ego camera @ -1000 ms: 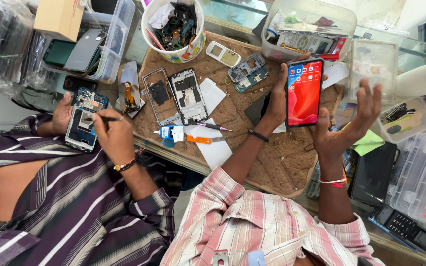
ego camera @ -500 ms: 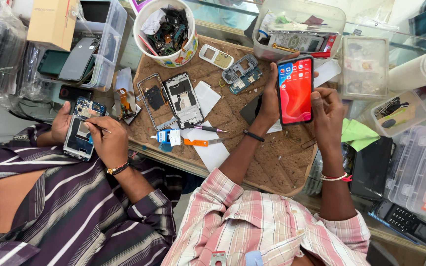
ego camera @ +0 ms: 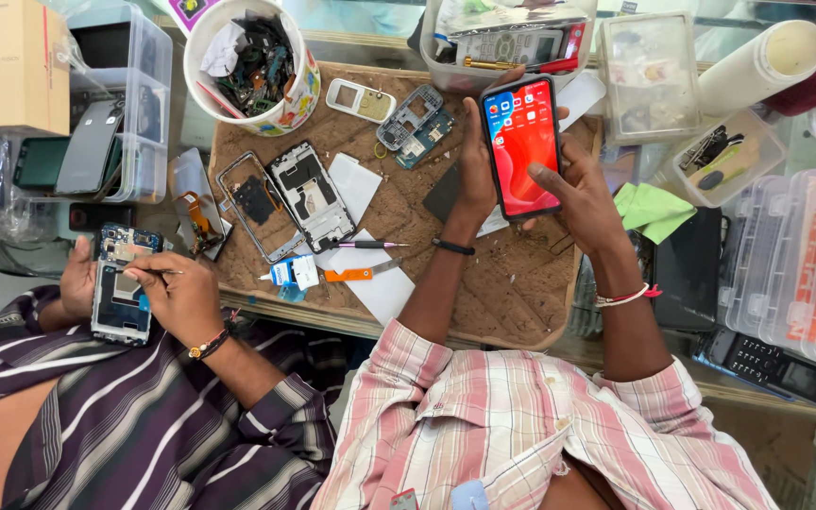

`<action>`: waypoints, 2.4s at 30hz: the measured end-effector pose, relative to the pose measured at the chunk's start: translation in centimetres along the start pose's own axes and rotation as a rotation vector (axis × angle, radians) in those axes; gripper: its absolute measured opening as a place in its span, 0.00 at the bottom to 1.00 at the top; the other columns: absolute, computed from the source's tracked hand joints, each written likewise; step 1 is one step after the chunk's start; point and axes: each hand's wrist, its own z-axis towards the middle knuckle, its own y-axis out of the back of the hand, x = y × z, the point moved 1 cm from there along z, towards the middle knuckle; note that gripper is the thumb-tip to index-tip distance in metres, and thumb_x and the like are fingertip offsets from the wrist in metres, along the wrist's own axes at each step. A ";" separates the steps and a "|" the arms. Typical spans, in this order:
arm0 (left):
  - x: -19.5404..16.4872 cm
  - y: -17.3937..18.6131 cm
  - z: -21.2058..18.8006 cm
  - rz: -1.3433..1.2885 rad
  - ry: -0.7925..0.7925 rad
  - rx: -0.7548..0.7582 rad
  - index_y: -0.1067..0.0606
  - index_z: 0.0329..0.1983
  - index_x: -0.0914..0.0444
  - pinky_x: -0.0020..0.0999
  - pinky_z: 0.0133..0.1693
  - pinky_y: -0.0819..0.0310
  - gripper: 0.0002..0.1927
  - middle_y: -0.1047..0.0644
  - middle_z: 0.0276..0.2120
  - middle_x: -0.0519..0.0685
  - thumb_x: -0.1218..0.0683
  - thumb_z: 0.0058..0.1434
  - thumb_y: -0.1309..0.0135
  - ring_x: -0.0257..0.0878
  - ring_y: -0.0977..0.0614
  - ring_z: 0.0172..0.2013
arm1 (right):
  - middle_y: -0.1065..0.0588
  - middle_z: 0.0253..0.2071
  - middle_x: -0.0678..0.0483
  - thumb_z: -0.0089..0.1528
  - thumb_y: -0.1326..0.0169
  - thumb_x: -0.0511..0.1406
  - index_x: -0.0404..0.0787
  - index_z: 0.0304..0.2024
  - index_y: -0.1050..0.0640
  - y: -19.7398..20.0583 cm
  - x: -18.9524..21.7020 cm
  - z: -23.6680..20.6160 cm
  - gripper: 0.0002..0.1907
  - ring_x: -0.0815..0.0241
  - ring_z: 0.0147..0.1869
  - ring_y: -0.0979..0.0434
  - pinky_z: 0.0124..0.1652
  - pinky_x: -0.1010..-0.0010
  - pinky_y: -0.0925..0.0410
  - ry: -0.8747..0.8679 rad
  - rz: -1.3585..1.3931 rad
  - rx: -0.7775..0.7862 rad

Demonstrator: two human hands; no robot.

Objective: The person handles a smartphone, navigating its screen and interacting with a customer. Another person works on a disassembled phone nearby. The person places the phone on the table and continues to handle it while the other person uses tools on the disassembled device.

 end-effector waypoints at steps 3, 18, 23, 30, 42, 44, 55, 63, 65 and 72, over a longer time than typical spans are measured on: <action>-0.2 -0.4 0.1 -0.101 -0.006 0.177 0.41 0.78 0.60 0.49 0.59 0.23 0.34 0.26 0.62 0.66 0.34 0.82 0.74 0.53 0.21 0.60 | 0.22 0.48 0.46 0.69 0.46 0.34 0.32 0.62 0.33 0.0 0.0 -0.1 0.21 0.60 0.39 0.18 0.29 0.69 0.23 0.025 -0.009 -0.025; -1.1 -0.6 -0.2 0.497 -0.124 -0.038 0.38 0.77 0.66 0.38 0.72 0.38 0.30 0.34 0.73 0.54 0.52 0.73 0.61 0.41 0.30 0.69 | 0.22 0.44 0.49 0.70 0.52 0.32 0.32 0.57 0.30 0.3 -0.3 -0.3 0.14 0.63 0.35 0.19 0.25 0.71 0.24 0.108 -0.089 -0.127; -1.4 -0.6 -0.5 0.597 -0.180 -0.044 0.39 0.77 0.66 0.38 0.74 0.39 0.34 0.34 0.73 0.53 0.50 0.69 0.58 0.41 0.30 0.70 | 0.24 0.48 0.49 0.67 0.55 0.31 0.33 0.59 0.30 0.3 -0.3 -0.4 0.18 0.63 0.38 0.18 0.25 0.71 0.24 0.142 -0.017 -0.089; -1.5 -0.6 -0.6 0.604 -0.185 -0.106 0.35 0.75 0.68 0.37 0.72 0.38 0.29 0.30 0.68 0.55 0.51 0.74 0.57 0.41 0.29 0.68 | 0.24 0.47 0.49 0.66 0.45 0.28 0.32 0.55 0.32 -0.9 -0.2 -0.7 0.16 0.64 0.37 0.19 0.25 0.74 0.25 0.153 -0.198 -0.117; -1.3 -1.0 -0.7 0.633 -0.222 -0.177 0.28 0.68 0.67 0.35 0.66 0.32 0.24 0.24 0.62 0.53 0.48 0.77 0.54 0.38 0.24 0.61 | 0.23 0.45 0.52 0.67 0.43 0.32 0.34 0.55 0.30 -0.5 -0.5 -0.6 0.17 0.67 0.36 0.20 0.23 0.76 0.25 0.156 -0.316 -0.161; -1.2 -0.9 -0.6 0.624 -0.222 -0.184 0.28 0.67 0.67 0.34 0.65 0.31 0.24 0.24 0.61 0.52 0.48 0.76 0.53 0.36 0.24 0.60 | 0.24 0.45 0.52 0.68 0.42 0.32 0.33 0.54 0.30 -0.4 -0.7 -0.5 0.16 0.67 0.37 0.21 0.24 0.76 0.26 0.184 -0.351 -0.156; -0.8 0.7 -0.3 0.549 -0.170 -0.190 0.27 0.67 0.67 0.29 0.51 0.22 0.23 0.21 0.57 0.53 0.50 0.74 0.49 0.33 0.20 0.50 | 0.24 0.45 0.51 0.67 0.43 0.32 0.32 0.57 0.32 -0.6 -1.3 0.1 0.18 0.67 0.38 0.20 0.26 0.76 0.24 0.158 -0.340 -0.160; -1.1 0.6 -0.2 0.546 -0.182 -0.186 0.27 0.66 0.68 0.33 0.60 0.25 0.24 0.22 0.58 0.53 0.48 0.75 0.52 0.36 0.21 0.56 | 0.23 0.44 0.50 0.67 0.43 0.31 0.32 0.56 0.32 -1.1 -1.2 0.3 0.18 0.66 0.37 0.20 0.25 0.75 0.24 0.154 -0.337 -0.167; -1.2 0.3 -0.1 0.558 -0.203 -0.186 0.26 0.65 0.68 0.33 0.62 0.27 0.23 0.22 0.57 0.54 0.48 0.77 0.54 0.37 0.21 0.57 | 0.24 0.45 0.50 0.67 0.43 0.31 0.32 0.56 0.31 -1.0 -1.1 0.3 0.17 0.66 0.38 0.20 0.25 0.75 0.24 0.166 -0.327 -0.165; -1.5 -0.1 -0.4 0.632 -0.221 -0.173 0.27 0.65 0.69 0.34 0.67 0.33 0.24 0.24 0.61 0.55 0.48 0.79 0.61 0.39 0.23 0.62 | 0.22 0.44 0.51 0.68 0.43 0.31 0.32 0.54 0.32 0.0 -2.0 0.5 0.16 0.66 0.37 0.19 0.26 0.75 0.24 0.161 -0.320 -0.161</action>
